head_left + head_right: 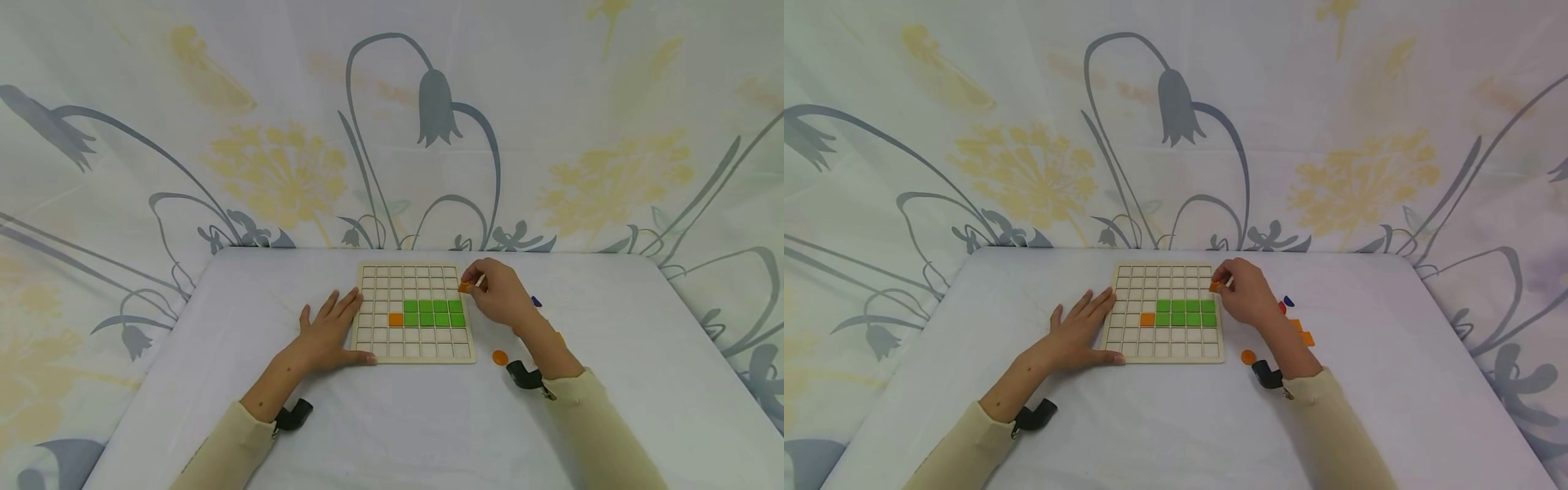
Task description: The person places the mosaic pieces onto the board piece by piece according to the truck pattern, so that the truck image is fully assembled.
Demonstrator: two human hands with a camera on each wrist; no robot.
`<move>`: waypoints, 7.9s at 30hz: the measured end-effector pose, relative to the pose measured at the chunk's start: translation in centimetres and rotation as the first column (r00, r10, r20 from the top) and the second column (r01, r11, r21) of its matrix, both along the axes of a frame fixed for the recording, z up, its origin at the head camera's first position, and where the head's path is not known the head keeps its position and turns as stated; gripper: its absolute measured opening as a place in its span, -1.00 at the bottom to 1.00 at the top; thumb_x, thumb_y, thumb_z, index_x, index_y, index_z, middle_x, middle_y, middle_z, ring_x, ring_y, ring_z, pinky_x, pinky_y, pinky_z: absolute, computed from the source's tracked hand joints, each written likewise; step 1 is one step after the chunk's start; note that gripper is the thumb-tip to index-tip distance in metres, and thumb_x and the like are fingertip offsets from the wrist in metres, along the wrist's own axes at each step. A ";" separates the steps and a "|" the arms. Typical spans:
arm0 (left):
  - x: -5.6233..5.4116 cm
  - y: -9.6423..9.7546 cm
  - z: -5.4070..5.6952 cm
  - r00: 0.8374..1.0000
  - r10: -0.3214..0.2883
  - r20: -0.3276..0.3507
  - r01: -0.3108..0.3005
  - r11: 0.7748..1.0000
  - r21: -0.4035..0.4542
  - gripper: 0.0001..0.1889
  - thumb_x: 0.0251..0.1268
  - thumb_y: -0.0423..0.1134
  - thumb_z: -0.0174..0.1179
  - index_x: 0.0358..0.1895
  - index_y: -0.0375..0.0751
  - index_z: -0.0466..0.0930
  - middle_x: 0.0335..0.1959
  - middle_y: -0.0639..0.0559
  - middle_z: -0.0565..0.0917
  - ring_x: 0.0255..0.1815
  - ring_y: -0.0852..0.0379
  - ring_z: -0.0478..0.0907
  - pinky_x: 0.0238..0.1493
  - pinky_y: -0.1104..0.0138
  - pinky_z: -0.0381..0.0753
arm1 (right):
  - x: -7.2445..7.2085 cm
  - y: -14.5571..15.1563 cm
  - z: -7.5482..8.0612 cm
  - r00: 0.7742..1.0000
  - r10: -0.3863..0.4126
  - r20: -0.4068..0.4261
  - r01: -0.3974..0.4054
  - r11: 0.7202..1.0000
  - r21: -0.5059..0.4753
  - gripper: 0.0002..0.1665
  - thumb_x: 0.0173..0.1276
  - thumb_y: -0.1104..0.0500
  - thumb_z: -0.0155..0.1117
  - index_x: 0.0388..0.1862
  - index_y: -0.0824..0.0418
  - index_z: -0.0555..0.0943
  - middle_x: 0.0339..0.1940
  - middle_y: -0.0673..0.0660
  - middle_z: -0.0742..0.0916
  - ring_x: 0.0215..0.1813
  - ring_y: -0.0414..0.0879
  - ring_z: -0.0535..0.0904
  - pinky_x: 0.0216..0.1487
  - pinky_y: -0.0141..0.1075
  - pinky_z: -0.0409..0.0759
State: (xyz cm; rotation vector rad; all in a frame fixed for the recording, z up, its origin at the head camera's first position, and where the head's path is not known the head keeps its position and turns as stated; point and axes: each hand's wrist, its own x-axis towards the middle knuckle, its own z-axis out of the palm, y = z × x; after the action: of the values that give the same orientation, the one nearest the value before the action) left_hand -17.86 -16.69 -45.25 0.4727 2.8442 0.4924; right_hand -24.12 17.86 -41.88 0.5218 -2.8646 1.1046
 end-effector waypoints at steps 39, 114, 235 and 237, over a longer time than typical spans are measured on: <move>-0.2 0.0 0.0 1.000 -0.010 -0.014 0.011 1.000 0.012 0.28 0.11 0.43 0.47 0.75 -0.11 -0.01 0.79 0.01 -0.06 0.78 -0.24 -0.20 0.49 -0.56 -0.23 | -0.8 -11.3 -2.4 0.988 0.126 0.083 -0.126 0.992 -0.010 -0.87 0.51 0.37 0.27 -0.13 0.26 0.76 -0.22 0.12 0.76 -0.19 0.01 0.69 -0.08 -0.11 0.69; 0.0 0.2 -0.1 0.998 0.011 -0.059 -0.013 1.000 -0.025 0.22 0.02 0.42 0.53 0.68 -0.11 0.18 0.77 -0.02 0.05 0.76 -0.22 -0.09 0.48 -0.56 -0.12 | 4.5 13.3 -2.3 0.991 -0.066 0.116 0.038 0.972 0.232 -0.73 0.35 0.25 0.49 -0.02 0.34 0.71 -0.17 0.16 0.71 -0.22 -0.02 0.51 -0.25 -0.31 0.54; 0.1 -0.1 -0.3 0.998 0.011 -0.068 -0.014 0.999 -0.033 0.22 0.04 0.45 0.50 0.69 -0.09 0.17 0.78 0.02 0.03 0.77 -0.20 -0.11 0.50 -0.53 -0.13 | 3.7 5.0 0.7 1.000 0.009 0.016 -0.011 0.986 0.169 -0.82 0.49 0.31 0.31 0.00 0.31 0.74 -0.18 0.11 0.75 -0.29 -0.07 0.54 -0.31 -0.25 0.55; 0.1 0.0 -0.3 0.998 0.009 -0.066 -0.011 0.999 -0.030 0.21 0.05 0.44 0.50 0.69 -0.09 0.17 0.78 0.01 0.03 0.77 -0.20 -0.11 0.50 -0.53 -0.13 | 4.3 6.4 0.6 1.000 -0.015 0.019 0.011 0.985 0.173 -0.81 0.47 0.31 0.32 0.00 0.31 0.74 -0.19 0.10 0.74 -0.28 -0.06 0.54 -0.33 -0.27 0.55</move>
State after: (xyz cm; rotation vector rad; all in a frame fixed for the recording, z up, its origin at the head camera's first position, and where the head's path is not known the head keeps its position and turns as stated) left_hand -17.77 -16.74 -45.53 0.4783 2.9135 0.4422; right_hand -19.84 24.29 -41.28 0.5003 -2.9941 0.8692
